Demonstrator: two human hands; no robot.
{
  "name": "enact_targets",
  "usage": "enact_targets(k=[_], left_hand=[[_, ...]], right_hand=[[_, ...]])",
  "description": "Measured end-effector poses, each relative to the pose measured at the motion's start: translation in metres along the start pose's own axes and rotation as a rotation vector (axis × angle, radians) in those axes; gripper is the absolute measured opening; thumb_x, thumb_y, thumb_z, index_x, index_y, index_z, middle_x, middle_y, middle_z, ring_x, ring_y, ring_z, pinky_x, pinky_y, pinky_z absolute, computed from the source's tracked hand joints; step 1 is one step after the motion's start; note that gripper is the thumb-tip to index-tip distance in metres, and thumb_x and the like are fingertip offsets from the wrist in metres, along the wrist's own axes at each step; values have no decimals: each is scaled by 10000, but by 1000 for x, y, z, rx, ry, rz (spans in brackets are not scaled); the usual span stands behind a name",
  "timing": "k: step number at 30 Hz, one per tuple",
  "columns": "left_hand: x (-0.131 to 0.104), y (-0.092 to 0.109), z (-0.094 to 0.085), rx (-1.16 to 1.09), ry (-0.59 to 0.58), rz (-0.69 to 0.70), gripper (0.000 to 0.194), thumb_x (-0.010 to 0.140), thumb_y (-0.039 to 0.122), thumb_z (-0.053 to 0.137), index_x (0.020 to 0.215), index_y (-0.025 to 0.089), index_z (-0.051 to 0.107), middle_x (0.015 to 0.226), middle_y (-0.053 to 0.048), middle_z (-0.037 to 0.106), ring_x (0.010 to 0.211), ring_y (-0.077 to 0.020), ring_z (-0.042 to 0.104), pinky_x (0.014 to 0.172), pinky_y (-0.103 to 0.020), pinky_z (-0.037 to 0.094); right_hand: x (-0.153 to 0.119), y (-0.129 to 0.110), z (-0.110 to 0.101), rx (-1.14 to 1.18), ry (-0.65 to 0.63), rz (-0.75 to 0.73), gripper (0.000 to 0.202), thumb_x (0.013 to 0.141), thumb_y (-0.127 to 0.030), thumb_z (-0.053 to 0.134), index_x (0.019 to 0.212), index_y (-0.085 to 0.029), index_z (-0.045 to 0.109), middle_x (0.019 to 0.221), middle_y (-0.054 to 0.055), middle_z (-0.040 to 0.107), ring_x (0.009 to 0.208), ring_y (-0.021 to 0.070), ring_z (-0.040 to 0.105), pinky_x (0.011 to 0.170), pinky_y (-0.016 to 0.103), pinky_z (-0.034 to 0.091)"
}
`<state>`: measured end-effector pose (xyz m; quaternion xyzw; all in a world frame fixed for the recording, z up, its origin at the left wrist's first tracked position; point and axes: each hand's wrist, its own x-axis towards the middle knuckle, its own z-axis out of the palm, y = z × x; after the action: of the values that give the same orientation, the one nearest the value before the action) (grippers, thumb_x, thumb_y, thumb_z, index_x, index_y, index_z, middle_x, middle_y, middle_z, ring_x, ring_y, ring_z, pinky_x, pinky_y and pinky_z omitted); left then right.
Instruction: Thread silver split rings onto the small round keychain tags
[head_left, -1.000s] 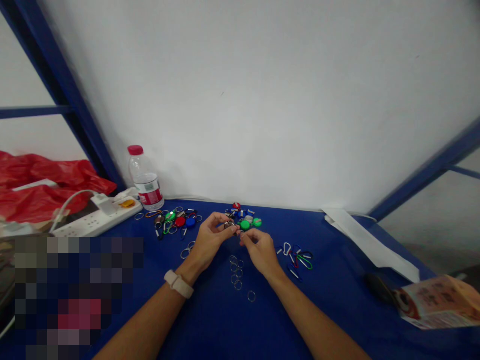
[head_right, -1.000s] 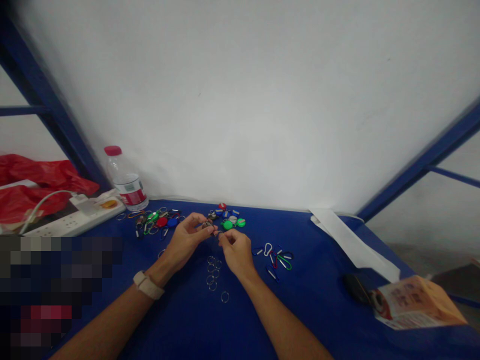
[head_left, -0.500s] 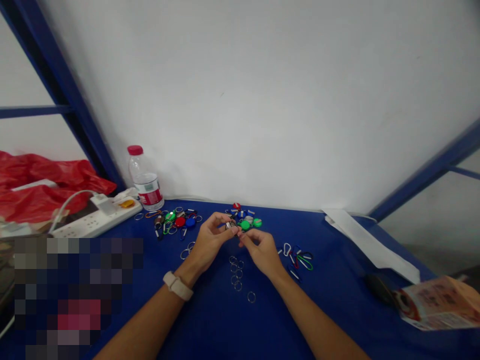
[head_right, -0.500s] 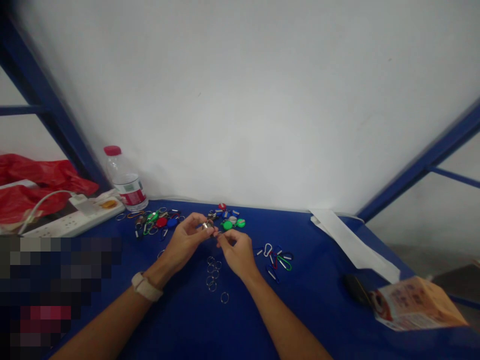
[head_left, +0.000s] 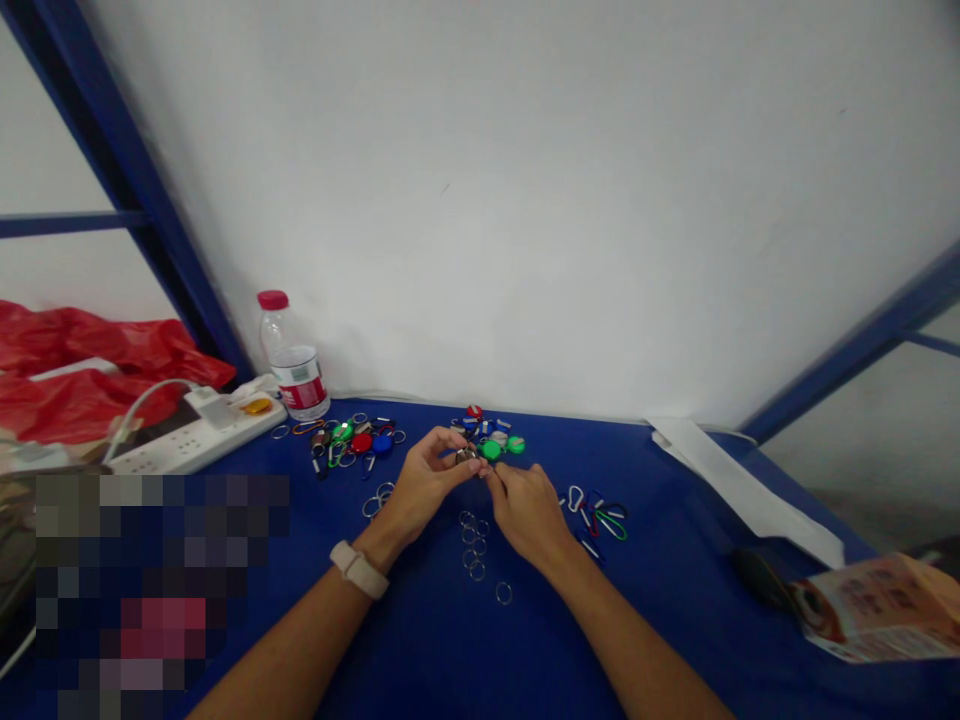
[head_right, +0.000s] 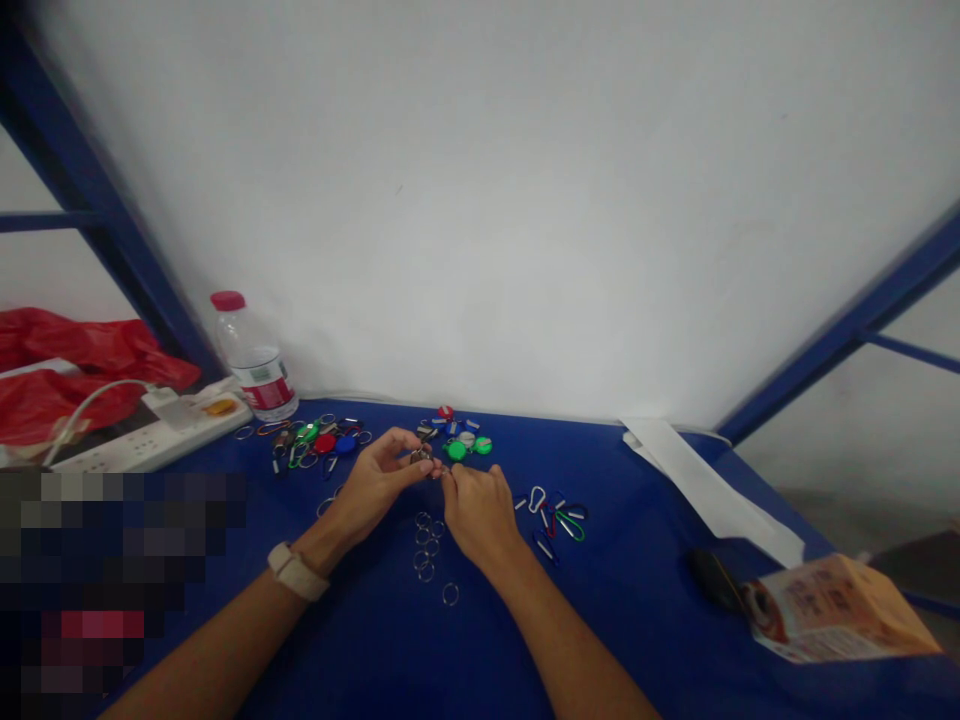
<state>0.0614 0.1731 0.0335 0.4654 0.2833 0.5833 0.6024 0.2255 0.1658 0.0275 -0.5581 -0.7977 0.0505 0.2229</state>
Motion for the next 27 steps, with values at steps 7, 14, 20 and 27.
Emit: enact_targets(k=[7, 14, 20, 27], left_hand=[[2, 1, 1, 9, -9, 16, 387, 715, 246, 840, 927, 160, 527, 914, -26, 673, 835, -149, 691, 866, -301, 539], [2, 0, 1, -11, 8, 19, 402, 700, 240, 851, 925, 156, 528, 912, -18, 672, 827, -148, 696, 851, -299, 546], [9, 10, -11, -51, 188, 78, 436, 635, 239, 888, 866, 149, 530, 865, -23, 696, 836, -165, 709, 869, -327, 564], [19, 22, -30, -152, 409, 194, 455, 554, 214, 909, 829, 139, 554, 826, -2, 666, 880, -176, 701, 862, -343, 574]], right_hand=[[6, 4, 8, 606, -12, 148, 566, 948, -610, 271, 677, -164, 489, 687, 54, 570, 634, 149, 482, 623, 274, 289], [6, 4, 10, 673, 4, 170, 586, 915, -648, 317, 602, -163, 419, 592, 19, 444, 584, 116, 400, 593, 264, 276], [9, 9, 4, 584, 58, 195, 575, 917, -602, 331, 576, -157, 457, 569, 23, 465, 588, 121, 437, 610, 267, 290], [12, 16, 4, 599, 108, 237, 551, 872, -613, 389, 564, -164, 478, 531, 18, 447, 550, 123, 421, 585, 268, 292]])
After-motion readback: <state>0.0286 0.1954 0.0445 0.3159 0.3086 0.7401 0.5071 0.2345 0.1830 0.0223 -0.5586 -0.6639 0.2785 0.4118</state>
